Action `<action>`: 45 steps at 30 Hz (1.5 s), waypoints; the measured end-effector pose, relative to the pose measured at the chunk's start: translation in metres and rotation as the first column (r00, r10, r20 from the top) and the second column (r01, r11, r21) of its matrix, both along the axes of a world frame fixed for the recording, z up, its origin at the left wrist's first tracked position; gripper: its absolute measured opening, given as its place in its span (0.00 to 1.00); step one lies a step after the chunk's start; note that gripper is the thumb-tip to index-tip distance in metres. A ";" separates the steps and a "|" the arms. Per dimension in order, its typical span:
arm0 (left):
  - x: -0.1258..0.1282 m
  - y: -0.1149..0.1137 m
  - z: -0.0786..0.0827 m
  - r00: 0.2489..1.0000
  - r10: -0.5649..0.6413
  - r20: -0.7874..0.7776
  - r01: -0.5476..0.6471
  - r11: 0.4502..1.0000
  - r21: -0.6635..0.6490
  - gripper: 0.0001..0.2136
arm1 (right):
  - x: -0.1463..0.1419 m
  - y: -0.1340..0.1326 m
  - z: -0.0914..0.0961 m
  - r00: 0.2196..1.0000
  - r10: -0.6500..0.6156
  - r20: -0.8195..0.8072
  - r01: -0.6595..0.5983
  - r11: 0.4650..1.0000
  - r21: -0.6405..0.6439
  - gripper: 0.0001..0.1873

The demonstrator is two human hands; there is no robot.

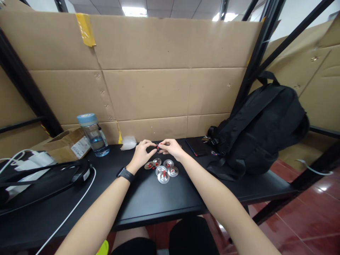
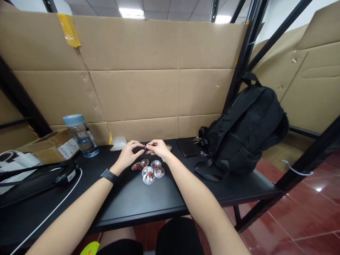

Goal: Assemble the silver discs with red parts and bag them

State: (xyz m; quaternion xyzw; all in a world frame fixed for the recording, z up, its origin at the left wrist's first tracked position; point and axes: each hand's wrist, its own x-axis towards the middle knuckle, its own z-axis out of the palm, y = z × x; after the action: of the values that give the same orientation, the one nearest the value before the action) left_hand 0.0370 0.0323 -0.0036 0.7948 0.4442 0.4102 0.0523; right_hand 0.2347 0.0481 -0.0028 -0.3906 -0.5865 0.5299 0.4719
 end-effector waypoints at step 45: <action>-0.005 0.005 -0.002 0.996 0.073 -0.047 -0.069 0.993 0.091 0.07 | -0.003 0.004 -0.009 0.989 0.126 0.076 -0.141 0.956 0.255 0.28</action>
State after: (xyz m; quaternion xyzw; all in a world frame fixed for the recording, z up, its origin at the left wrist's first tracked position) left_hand 0.0317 0.0368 -0.0057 0.7900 0.4546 0.4112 -0.0092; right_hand 0.2322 0.0523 -0.0114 -0.3003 -0.6897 0.4673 0.4646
